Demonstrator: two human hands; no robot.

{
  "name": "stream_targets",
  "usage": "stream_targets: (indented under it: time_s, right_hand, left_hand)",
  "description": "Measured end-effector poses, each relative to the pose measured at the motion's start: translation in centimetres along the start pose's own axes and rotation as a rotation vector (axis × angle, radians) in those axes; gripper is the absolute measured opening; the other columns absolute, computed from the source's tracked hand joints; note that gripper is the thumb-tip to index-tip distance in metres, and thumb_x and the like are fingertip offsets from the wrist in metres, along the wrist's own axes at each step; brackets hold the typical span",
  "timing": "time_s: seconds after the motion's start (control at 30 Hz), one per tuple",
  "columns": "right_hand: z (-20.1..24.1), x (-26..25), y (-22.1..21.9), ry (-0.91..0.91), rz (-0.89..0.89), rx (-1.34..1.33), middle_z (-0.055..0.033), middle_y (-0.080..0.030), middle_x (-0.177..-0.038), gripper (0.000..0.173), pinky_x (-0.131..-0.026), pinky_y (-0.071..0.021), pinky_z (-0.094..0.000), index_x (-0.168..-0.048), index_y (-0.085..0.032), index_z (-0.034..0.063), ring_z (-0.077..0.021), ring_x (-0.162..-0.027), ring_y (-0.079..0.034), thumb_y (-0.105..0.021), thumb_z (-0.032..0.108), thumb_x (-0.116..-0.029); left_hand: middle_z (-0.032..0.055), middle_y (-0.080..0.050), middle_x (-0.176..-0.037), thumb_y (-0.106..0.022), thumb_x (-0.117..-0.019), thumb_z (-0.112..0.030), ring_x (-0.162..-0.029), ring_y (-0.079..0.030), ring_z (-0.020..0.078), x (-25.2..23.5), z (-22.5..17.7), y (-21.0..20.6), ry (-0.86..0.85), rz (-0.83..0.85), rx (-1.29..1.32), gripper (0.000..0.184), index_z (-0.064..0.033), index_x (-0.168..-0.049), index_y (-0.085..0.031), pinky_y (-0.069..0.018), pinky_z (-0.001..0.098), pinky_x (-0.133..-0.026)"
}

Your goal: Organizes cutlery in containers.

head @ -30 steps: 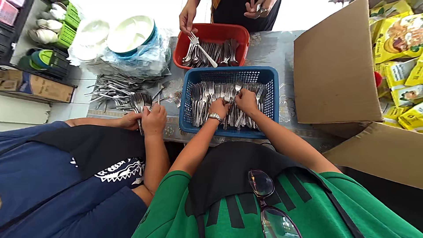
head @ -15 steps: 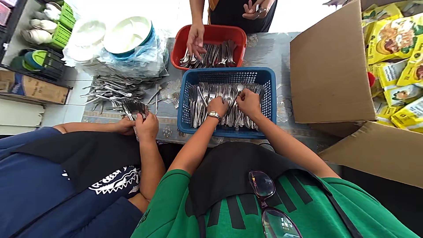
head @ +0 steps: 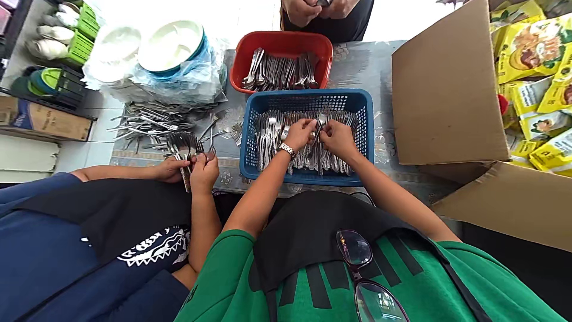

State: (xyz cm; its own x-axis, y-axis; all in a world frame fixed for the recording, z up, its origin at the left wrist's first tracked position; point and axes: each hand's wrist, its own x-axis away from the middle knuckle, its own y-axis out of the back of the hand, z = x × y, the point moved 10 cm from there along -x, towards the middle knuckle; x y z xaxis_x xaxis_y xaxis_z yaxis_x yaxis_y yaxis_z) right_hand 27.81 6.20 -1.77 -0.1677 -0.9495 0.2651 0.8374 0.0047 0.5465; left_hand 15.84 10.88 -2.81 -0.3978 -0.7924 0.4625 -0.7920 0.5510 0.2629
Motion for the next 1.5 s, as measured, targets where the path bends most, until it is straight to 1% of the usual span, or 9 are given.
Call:
stream_targets:
  time_s: [0.2,0.37,0.5,0.67,0.8,0.97,1.07,1.23,1.5]
  right_hand:
    - [0.4,-0.2,0.8,-0.053,-0.048,0.041,-0.0219,-0.070,-0.092,0.022,-0.080,-0.0567,-0.0565,-0.112,-0.065,-0.0059,-0.0357,-0.084,-0.071,-0.058,0.012,-0.1006]
    - [1.4,-0.2,0.5,-0.048,-0.027,0.256,-0.0249,-0.071,-0.097,0.023,-0.083,-0.0531,-0.0624,-0.110,-0.066,-0.0041,-0.0430,-0.096,-0.070,-0.056,0.015,-0.1015]
    - [4.4,0.7,-1.3,0.282,-0.076,0.451,-0.0310,-0.069,-0.092,0.025,-0.074,-0.0550,-0.0649,-0.108,-0.061,-0.0101,-0.0518,-0.090,-0.071,-0.048,0.012,-0.1062]
    - [5.4,-0.2,-1.2,0.165,0.022,-0.110,-0.0147,-0.072,-0.091,0.026,-0.066,-0.0613,-0.0393,-0.127,-0.048,-0.0058,-0.0213,-0.068,-0.072,-0.042,0.012,-0.1101]
    - [8.6,0.8,-2.0,0.209,0.078,0.010,-0.0213,-0.066,-0.092,0.033,-0.079,-0.0563,-0.0536,-0.137,-0.044,-0.0040,-0.0367,-0.084,-0.069,-0.046,0.005,-0.1057]
    - [8.2,1.2,-1.8,0.238,0.097,0.111,-0.0212,-0.069,-0.094,0.032,-0.081,-0.0553,-0.0575,-0.135,-0.051,-0.0031,-0.0392,-0.088,-0.070,-0.046,0.008,-0.1058]
    - [8.3,1.6,-2.3,0.384,0.148,0.083,-0.0194,-0.069,-0.089,0.025,-0.081,-0.0563,-0.0548,-0.125,-0.057,-0.0048,-0.0352,-0.084,-0.071,-0.048,0.009,-0.1066]
    - [7.7,1.6,-2.3,0.392,0.198,0.124,-0.0206,-0.071,-0.094,0.022,-0.080,-0.0561,-0.0579,-0.124,-0.056,-0.0033,-0.0384,-0.088,-0.072,-0.047,0.008,-0.1063]
    - [4.6,1.4,2.0,0.121,-0.076,0.010,-0.0196,-0.072,-0.093,0.033,-0.079,-0.0581,-0.0521,-0.133,-0.056,-0.0048,-0.0325,-0.082,-0.072,-0.045,0.010,-0.1052]
  left_hand:
    - [0.0130,-0.069,-0.097,-0.056,-0.1069,-0.014,-0.072,-0.060,0.0115,1.7,1.9,-1.6,0.041,0.107,-0.060,0.028,0.0053,-0.125,-0.063,-0.0528,0.0306,-0.071]
    - [0.0179,-0.071,-0.103,-0.052,-0.1084,-0.014,-0.085,-0.071,0.0213,3.6,0.7,-0.6,0.058,0.050,-0.200,0.029,0.0069,-0.125,-0.062,-0.0590,0.0388,-0.083]
    - [0.0187,-0.071,-0.100,-0.051,-0.1085,-0.015,-0.082,-0.071,0.0236,5.4,-0.3,1.9,0.077,0.029,-0.305,0.029,0.0068,-0.123,-0.063,-0.0591,0.0417,-0.079]
    - [0.0014,-0.058,-0.076,-0.040,-0.1126,-0.015,-0.051,-0.051,0.0040,6.3,-1.2,2.8,0.094,-0.047,0.274,0.019,-0.0005,-0.120,-0.050,-0.0468,0.0186,-0.049]
    - [0.0189,-0.063,-0.095,-0.036,-0.1111,-0.009,-0.082,-0.063,0.0249,6.2,-1.9,3.6,-0.095,-0.357,-0.008,0.031,0.0098,-0.134,-0.047,-0.0544,0.0412,-0.080]
    - [-0.0014,-0.050,-0.066,-0.022,-0.1139,-0.034,-0.048,-0.046,0.0072,5.3,0.9,3.2,-0.088,-0.348,0.483,0.041,-0.0070,-0.143,-0.031,-0.0432,0.0232,-0.045]
    - [0.0018,-0.065,-0.084,-0.009,-0.1085,-0.059,-0.063,-0.060,0.0109,4.6,1.5,2.3,-0.005,-0.161,0.615,0.070,-0.0096,-0.140,-0.047,-0.0529,0.0281,-0.059]
    - [-0.0006,-0.068,-0.089,-0.037,-0.1114,-0.044,-0.068,-0.060,0.0073,4.0,2.1,2.1,0.105,-0.147,0.688,0.045,-0.0097,-0.113,-0.066,-0.0500,0.0233,-0.061]
    - [0.0074,-0.069,-0.101,-0.031,-0.1141,-0.028,-0.063,-0.059,0.0083,4.5,1.1,5.9,0.190,-0.173,0.590,0.035,-0.0061,-0.138,-0.043,-0.0493,0.0228,-0.056]
